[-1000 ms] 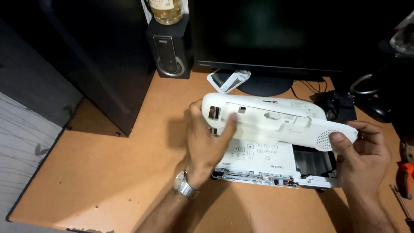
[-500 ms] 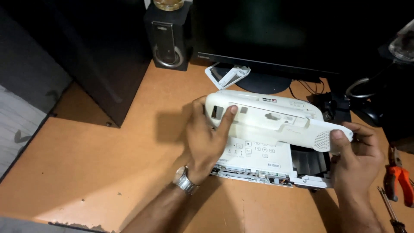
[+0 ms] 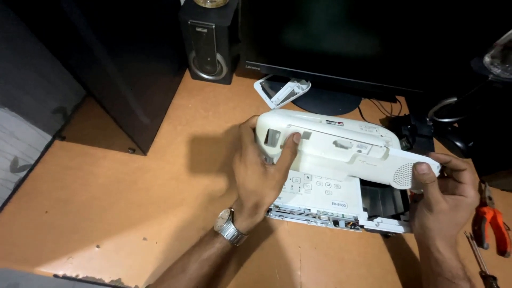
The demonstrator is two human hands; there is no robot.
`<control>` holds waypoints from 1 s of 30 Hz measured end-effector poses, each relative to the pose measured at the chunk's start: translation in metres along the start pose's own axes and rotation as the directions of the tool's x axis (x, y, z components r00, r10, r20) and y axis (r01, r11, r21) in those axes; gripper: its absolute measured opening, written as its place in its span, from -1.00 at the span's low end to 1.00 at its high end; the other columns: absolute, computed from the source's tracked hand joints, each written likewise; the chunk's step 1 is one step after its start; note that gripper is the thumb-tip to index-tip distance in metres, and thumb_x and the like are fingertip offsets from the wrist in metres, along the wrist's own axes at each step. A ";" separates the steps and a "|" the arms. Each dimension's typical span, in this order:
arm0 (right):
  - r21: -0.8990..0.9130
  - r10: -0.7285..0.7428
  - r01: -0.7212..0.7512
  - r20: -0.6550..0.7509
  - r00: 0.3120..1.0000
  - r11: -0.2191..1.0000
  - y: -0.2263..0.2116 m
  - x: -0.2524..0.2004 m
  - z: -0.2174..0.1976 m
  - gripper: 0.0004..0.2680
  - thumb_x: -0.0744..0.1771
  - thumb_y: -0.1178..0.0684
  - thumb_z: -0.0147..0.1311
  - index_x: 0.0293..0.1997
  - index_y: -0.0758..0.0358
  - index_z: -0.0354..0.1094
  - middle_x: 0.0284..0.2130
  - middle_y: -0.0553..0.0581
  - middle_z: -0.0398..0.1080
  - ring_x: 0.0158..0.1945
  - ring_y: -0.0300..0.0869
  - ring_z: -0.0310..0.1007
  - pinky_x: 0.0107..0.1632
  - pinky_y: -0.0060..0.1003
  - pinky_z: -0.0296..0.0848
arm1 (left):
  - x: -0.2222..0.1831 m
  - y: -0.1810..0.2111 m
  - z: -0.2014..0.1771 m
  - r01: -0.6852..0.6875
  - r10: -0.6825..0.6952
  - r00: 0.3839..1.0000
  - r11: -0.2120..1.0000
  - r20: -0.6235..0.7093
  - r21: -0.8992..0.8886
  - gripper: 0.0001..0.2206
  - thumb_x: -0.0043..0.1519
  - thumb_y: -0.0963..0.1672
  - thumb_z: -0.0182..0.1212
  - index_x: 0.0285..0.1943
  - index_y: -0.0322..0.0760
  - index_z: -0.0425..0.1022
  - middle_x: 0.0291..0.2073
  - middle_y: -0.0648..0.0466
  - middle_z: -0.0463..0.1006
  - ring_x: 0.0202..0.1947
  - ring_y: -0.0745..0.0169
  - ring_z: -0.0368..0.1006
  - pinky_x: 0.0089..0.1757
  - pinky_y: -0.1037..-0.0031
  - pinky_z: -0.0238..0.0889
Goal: The person is reassembling a projector by fitting the top plastic cover and securing it with screws using a screwdriver.
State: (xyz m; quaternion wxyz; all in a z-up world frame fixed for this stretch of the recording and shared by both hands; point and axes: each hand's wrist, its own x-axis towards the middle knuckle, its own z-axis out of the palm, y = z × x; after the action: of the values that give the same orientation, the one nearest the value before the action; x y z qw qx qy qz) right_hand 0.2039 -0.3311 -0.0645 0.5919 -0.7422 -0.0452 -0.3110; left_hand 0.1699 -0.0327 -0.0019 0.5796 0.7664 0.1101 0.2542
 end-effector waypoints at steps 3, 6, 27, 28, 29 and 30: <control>-0.030 0.000 0.000 0.013 1.000 1.000 -0.006 -0.001 0.001 -0.80 0.44 0.07 0.20 0.13 0.26 0.29 0.01 0.11 0.36 0.09 -0.18 0.43 0.05 -0.33 0.46 | 0.001 0.000 0.001 -0.077 0.079 0.996 0.997 -0.045 0.028 -0.50 0.14 0.13 0.22 0.11 -0.16 0.33 -0.15 0.17 0.57 -0.23 0.24 0.58 -0.32 0.38 0.46; -0.064 -0.031 0.032 0.010 0.999 0.997 -0.008 -0.002 0.001 -0.76 0.42 0.05 0.23 0.13 0.32 0.29 0.06 0.14 0.35 0.10 -0.13 0.46 0.00 -0.34 0.48 | 0.004 0.005 -0.001 0.152 -0.151 0.988 0.988 -0.017 0.006 -0.45 -0.03 0.17 0.35 0.01 -0.08 0.36 -0.28 0.25 0.66 -0.30 0.33 0.63 -0.31 0.42 0.48; -0.041 -0.189 0.194 0.107 0.976 0.980 -0.017 -0.016 0.008 -0.79 0.38 0.21 0.23 0.06 0.36 0.26 -0.04 0.22 0.32 0.09 -0.09 0.34 0.07 -0.31 0.39 | -0.005 -0.014 0.012 -0.176 0.215 0.976 0.889 -0.047 0.423 0.37 -0.19 0.34 0.47 0.60 -0.29 -0.38 0.42 -0.53 0.07 0.47 -0.57 -0.03 0.19 -0.23 0.09; -0.033 -0.187 0.191 0.110 0.976 0.981 -0.020 -0.017 0.010 -0.80 0.38 0.20 0.23 0.05 0.34 0.26 -0.06 0.22 0.33 0.08 -0.10 0.35 0.07 -0.31 0.39 | -0.004 -0.013 0.012 -0.167 0.205 0.978 0.891 -0.047 0.421 0.37 -0.21 0.34 0.47 0.60 -0.30 -0.36 0.43 -0.50 0.05 0.48 -0.52 -0.05 0.19 -0.23 0.09; -0.024 -0.184 0.188 0.112 0.976 0.982 -0.023 -0.018 0.012 -0.80 0.38 0.19 0.23 0.03 0.33 0.26 -0.07 0.21 0.34 0.06 -0.11 0.37 0.08 -0.31 0.39 | -0.004 -0.013 0.011 -0.158 0.196 0.979 0.893 -0.048 0.420 0.38 -0.24 0.35 0.47 0.59 -0.31 -0.34 0.44 -0.48 0.03 0.49 -0.48 -0.06 0.20 -0.22 0.09; -0.026 -0.184 0.187 0.111 0.977 0.982 -0.023 -0.019 0.011 -0.80 0.38 0.19 0.23 0.03 0.33 0.26 -0.07 0.21 0.34 0.06 -0.11 0.37 0.08 -0.31 0.39 | -0.004 -0.013 0.010 -0.159 0.196 0.980 0.894 -0.046 0.420 0.38 -0.24 0.35 0.47 0.59 -0.31 -0.34 0.44 -0.48 0.03 0.49 -0.48 -0.06 0.20 -0.22 0.09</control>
State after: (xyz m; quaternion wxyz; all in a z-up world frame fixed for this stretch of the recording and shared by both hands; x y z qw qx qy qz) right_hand 0.1839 -0.3085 -0.0561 0.5436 -0.7611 -0.1408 -0.3248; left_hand 0.1737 -0.0392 -0.0167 0.3732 0.8667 0.1162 0.3099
